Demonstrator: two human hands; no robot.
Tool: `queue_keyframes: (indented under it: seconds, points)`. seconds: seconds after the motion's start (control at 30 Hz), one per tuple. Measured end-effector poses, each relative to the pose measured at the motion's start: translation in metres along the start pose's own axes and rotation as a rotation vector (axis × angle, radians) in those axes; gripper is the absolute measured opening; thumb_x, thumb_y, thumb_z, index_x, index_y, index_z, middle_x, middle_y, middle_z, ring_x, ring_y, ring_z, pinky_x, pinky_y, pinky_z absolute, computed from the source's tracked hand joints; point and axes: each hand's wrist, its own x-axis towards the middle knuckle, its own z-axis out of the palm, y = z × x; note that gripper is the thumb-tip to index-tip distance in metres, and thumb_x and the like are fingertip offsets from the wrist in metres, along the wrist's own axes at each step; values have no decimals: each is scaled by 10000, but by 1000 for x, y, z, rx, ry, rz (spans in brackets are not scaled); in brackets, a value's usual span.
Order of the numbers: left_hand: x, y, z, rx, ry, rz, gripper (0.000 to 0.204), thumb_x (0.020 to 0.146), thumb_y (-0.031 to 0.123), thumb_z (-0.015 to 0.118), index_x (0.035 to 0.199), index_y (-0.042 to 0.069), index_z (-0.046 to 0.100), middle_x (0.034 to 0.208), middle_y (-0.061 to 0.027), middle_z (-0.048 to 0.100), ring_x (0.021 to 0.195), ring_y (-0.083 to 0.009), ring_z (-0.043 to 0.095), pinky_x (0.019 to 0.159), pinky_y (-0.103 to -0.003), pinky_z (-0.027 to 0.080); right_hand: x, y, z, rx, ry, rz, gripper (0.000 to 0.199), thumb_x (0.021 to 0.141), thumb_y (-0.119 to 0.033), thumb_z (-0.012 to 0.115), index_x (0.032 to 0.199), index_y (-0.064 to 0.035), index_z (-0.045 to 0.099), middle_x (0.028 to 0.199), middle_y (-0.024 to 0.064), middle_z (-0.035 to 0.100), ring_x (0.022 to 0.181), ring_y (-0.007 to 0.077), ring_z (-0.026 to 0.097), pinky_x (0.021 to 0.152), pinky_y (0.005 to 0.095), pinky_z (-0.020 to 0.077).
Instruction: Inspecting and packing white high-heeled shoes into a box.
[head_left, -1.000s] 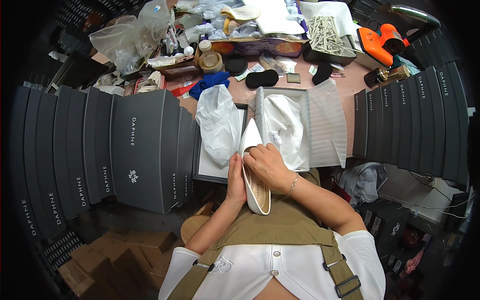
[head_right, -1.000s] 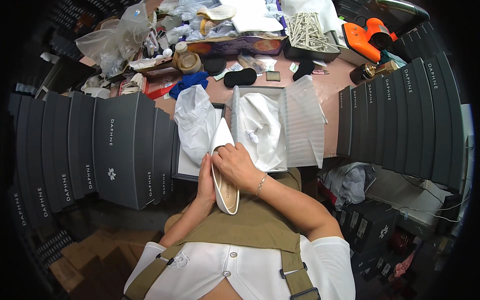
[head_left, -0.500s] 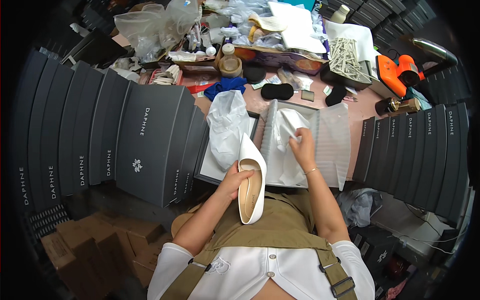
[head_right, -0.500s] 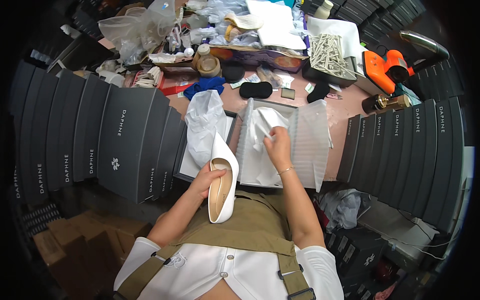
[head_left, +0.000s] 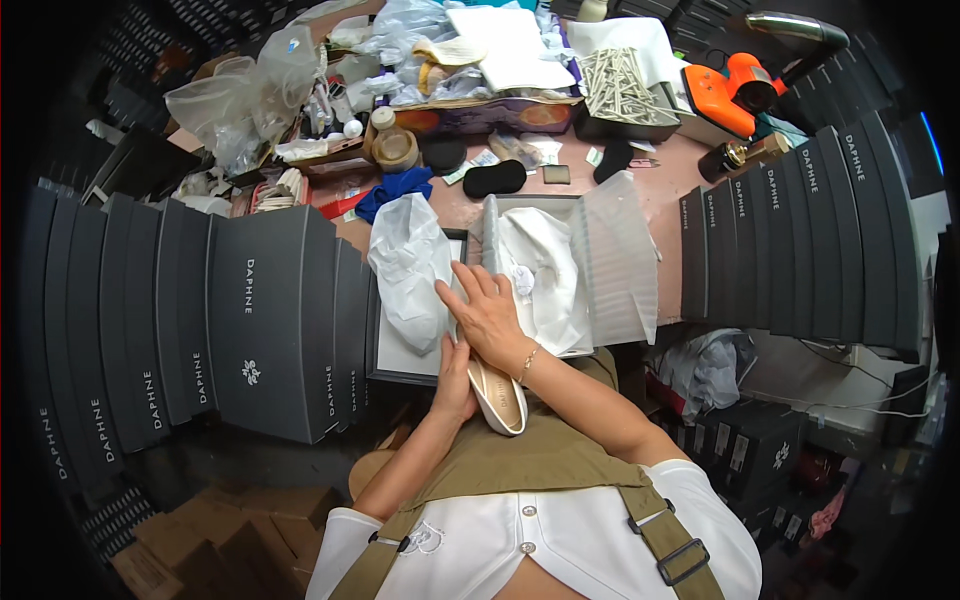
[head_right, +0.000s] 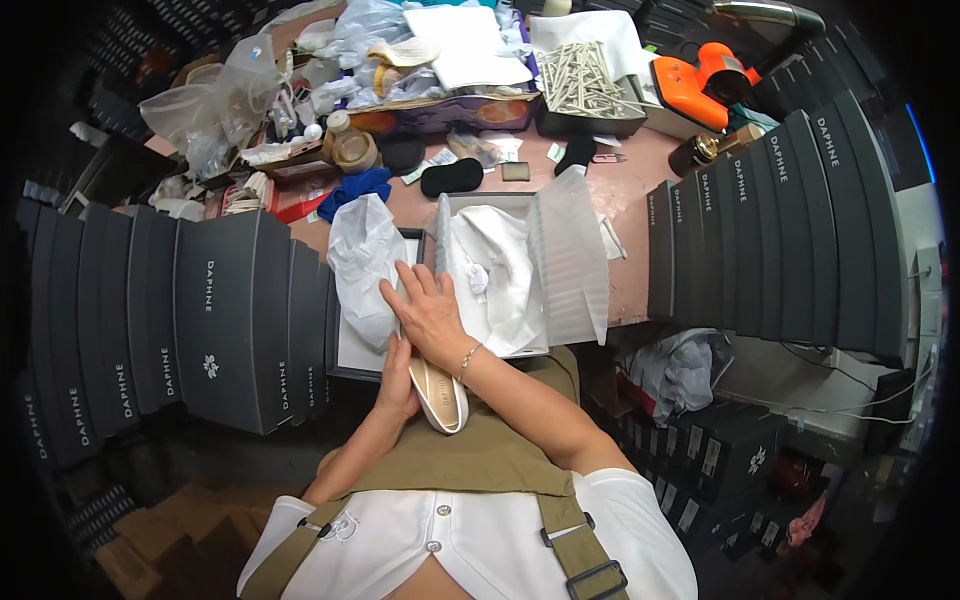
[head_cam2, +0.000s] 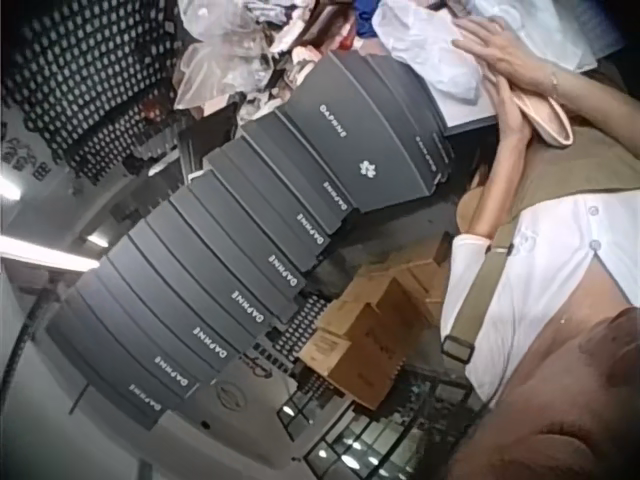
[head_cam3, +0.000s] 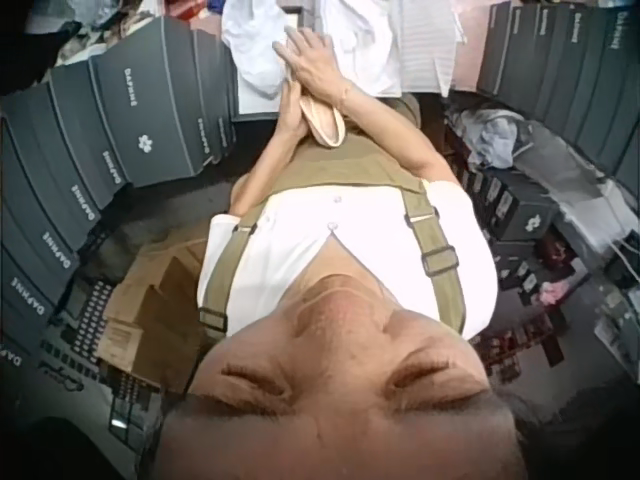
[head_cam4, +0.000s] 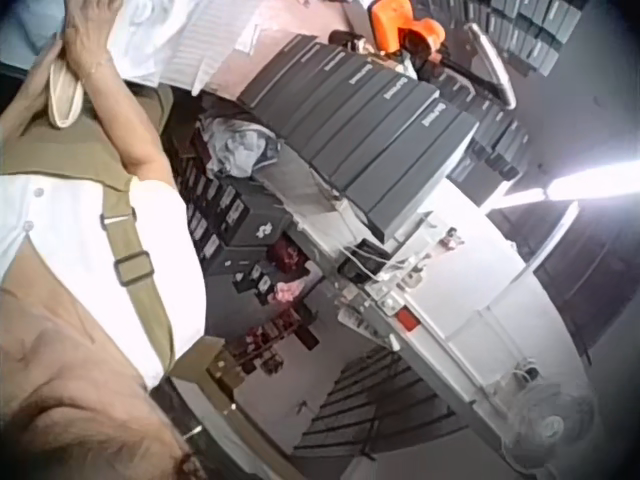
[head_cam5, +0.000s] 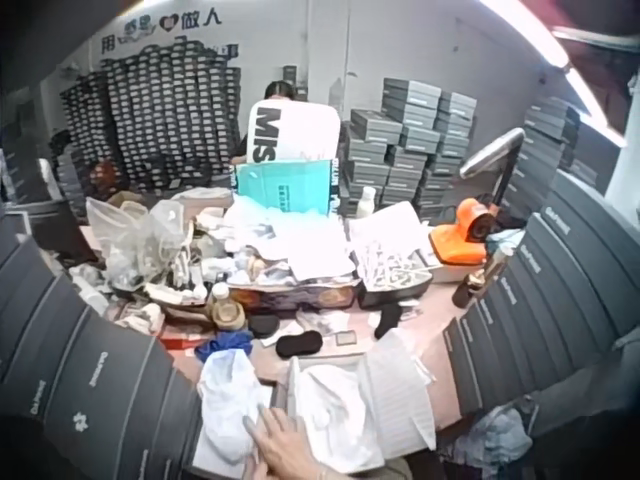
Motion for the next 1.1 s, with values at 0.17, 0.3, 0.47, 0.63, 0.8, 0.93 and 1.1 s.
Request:
queue_keyframes:
  seconds: [0.17,0.3,0.47,0.63,0.8,0.93,1.1]
  points:
    - [-6,12,-16,44,-49,40,585,995,181,492,1452,66,146,1324,-146,443,1204,-255,500,991,-409,452,-17,25,-13,460,-388,-28,837,737,-150,717,1471,-137,315,1511,237,252,1403,386,240,1105,482,266]
    - [-6,23,-15,196,-131,75,593,933,166,622,1387,50,259,1241,-119,498,1120,-201,538,937,-337,475,-12,105,-4,206,-243,339,507,785,-221,707,1197,-16,495,1054,236,601,942,422,595,807,453,493]
    - [9,23,-23,156,-13,99,570,924,153,635,1354,18,286,1212,-116,518,1094,-177,538,925,-327,468,-25,132,71,-186,-223,235,279,750,-150,677,979,-19,587,872,176,632,768,326,658,660,408,528]
    - [13,19,-24,224,-49,169,560,944,159,607,1379,34,277,1216,-99,512,1096,-157,529,925,-314,464,-27,68,-39,710,-129,224,295,752,-66,638,1043,-34,600,844,121,603,776,305,626,702,381,503]
    - [22,16,-17,134,-132,26,555,976,188,554,1422,73,246,1267,-85,478,1152,-157,493,966,-321,438,-34,27,-36,371,-61,-165,205,739,-81,674,917,-50,578,903,88,579,740,291,595,691,382,496]
    - [16,24,-14,149,-200,-11,585,988,218,532,1459,103,204,1297,-78,460,1183,-157,473,993,-325,418,-40,20,-25,255,-125,-64,182,750,-106,670,904,-58,585,889,87,567,765,285,612,681,385,515]
    - [13,26,-16,250,-315,0,709,979,176,528,1513,129,64,1420,-100,348,1265,-180,407,1038,-342,379,-43,15,-30,330,-198,-23,230,752,-150,695,937,-56,595,872,101,558,785,287,617,663,382,516]
